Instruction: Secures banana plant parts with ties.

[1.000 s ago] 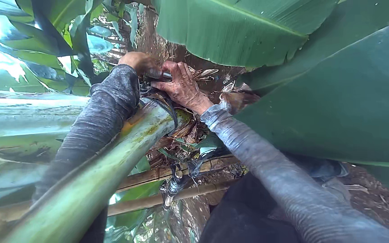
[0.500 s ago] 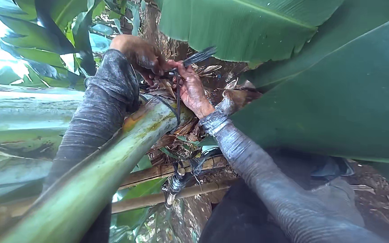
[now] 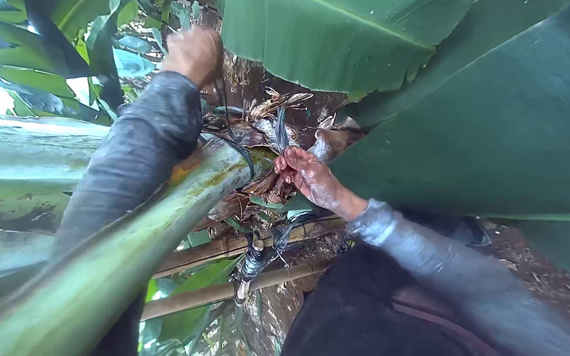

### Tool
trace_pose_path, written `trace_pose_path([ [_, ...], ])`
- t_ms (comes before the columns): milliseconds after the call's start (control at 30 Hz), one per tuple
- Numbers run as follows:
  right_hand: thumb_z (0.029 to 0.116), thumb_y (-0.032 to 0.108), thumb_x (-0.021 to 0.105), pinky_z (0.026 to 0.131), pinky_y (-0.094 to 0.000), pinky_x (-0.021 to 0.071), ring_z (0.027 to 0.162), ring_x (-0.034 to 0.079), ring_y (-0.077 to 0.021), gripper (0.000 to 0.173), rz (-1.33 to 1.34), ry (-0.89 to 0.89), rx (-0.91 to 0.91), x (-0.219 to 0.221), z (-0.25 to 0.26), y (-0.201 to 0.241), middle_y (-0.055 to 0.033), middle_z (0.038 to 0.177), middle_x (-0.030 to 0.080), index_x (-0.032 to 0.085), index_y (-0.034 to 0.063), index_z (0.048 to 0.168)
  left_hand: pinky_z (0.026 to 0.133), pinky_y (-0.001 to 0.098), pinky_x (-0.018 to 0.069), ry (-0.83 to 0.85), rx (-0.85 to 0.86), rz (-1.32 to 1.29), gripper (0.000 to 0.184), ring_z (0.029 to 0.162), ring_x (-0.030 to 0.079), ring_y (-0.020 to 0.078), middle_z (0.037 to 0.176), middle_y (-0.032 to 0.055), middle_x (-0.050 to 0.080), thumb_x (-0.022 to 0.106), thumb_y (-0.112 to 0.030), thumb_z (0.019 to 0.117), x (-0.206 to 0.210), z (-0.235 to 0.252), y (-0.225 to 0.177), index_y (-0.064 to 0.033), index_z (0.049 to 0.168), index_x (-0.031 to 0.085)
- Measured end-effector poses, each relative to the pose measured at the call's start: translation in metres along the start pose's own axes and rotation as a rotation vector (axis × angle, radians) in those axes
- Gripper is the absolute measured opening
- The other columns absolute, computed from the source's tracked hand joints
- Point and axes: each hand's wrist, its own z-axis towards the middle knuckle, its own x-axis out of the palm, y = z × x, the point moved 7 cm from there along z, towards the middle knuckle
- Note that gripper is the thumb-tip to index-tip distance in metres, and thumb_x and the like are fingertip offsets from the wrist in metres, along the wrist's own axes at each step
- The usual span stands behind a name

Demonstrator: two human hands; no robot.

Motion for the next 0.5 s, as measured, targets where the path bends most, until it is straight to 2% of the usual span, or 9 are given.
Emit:
trace_pose_path([
  [33,0.1105,0.02,0.037,0.065,-0.0199,0.048,0.07,0.055,-0.0041,0.026,0.009,0.007,-0.005,-0.005,0.001,0.006,0.0025,0.087,0.064,0.059,0.0122,0.097,0.067,0.0588,0.0568,-0.035,0.209,-0.165,0.028,0.083,0.07,0.0372,0.102,0.0211,0.07,0.07,-0.023,0.0936,-0.022,-0.009,0.017,-0.0065,0.117,0.069],
  [67,0.1108,0.021,0.038,0.064,-0.0188,0.0474,0.069,0.055,-0.0037,0.026,0.006,0.003,0.004,-0.007,-0.003,0.01,0.0023,0.087,0.063,0.059,0.0127,0.097,0.065,0.0393,0.0626,-0.046,0.424,-0.335,0.027,0.082,0.073,0.019,0.103,0.0088,0.073,0.066,-0.026,0.0977,-0.035,-0.028,0.04,-0.0119,0.12,0.069],
  [100,0.111,0.022,0.039,0.064,-0.0164,0.0466,0.068,0.054,-0.0029,0.027,-0.002,-0.009,0.015,-0.008,-0.011,0.015,0.002,0.086,0.062,0.059,0.0129,0.095,0.077,0.0311,0.0633,-0.028,0.576,-0.537,0.028,0.094,0.073,0.0124,0.113,0.0051,0.072,0.06,-0.024,0.1023,-0.042,-0.061,0.066,-0.0112,0.127,0.067],
  [167,0.1106,0.022,0.04,0.068,-0.0161,0.0492,0.073,0.058,-0.0018,0.027,-0.041,0.021,0.011,-0.015,-0.012,0.016,0.0017,0.095,0.067,0.062,0.0123,0.097,0.098,0.0298,0.0541,-0.147,0.52,-0.999,0.031,0.109,0.066,0.0129,0.119,0.008,0.068,0.044,-0.013,0.1072,-0.03,-0.17,0.114,-0.0012,0.129,0.061],
  [267,0.1094,0.021,0.043,0.081,-0.0222,0.0531,0.092,0.064,-0.0047,0.029,-0.162,0.065,-0.049,-0.028,-0.007,0.01,-0.0022,0.119,0.07,0.068,0.0066,0.111,0.081,0.0243,0.0561,-0.593,0.193,-1.598,0.024,0.087,0.066,0.0075,0.092,-0.0003,0.067,0.044,-0.02,0.1069,0.028,-0.325,0.151,-0.0056,0.108,0.064],
  [333,0.1069,0.02,0.05,0.083,-0.0227,0.0548,0.095,0.063,-0.0052,0.024,-0.322,0.016,-0.122,-0.034,-0.01,0.017,-0.0005,0.114,0.066,0.07,0.0065,0.105,0.09,0.0401,0.0569,-0.832,0.268,-1.793,0.028,0.097,0.066,0.0185,0.097,0.0062,0.066,0.039,-0.024,0.1071,0.065,-0.384,0.15,-0.0026,0.111,0.058],
  [400,0.1043,0.019,0.055,0.084,-0.021,0.0539,0.097,0.061,-0.0044,0.022,-0.432,0.019,-0.209,-0.031,-0.014,0.022,-0.0003,0.108,0.063,0.071,0.0057,0.099,0.085,0.0416,0.0598,-1.249,-0.097,-1.788,0.028,0.089,0.07,0.0178,0.09,0.0054,0.07,0.036,-0.022,0.1078,0.091,-0.416,0.101,-0.0064,0.106,0.059],
  [433,0.104,0.019,0.056,0.085,-0.0206,0.0532,0.098,0.061,-0.0046,0.021,-0.489,0.047,-0.257,-0.026,-0.019,0.026,-0.0013,0.107,0.063,0.072,0.0053,0.097,0.081,0.0373,0.0606,-1.224,-0.154,-1.697,0.024,0.084,0.071,0.0148,0.086,0.0016,0.072,0.043,-0.02,0.1065,0.105,-0.414,0.073,-0.0117,0.101,0.065],
  [500,0.1026,0.021,0.058,0.094,-0.0241,0.0527,0.107,0.062,-0.0066,0.024,-0.606,0.143,-0.331,-0.011,-0.019,0.032,-0.0028,0.109,0.067,0.076,0.004,0.1,0.09,0.0368,0.0612,-0.835,0.004,-1.372,0.017,0.098,0.073,0.016,0.102,0.0006,0.076,0.056,-0.021,0.1041,0.133,-0.391,0.01,-0.0182,0.11,0.072],
])
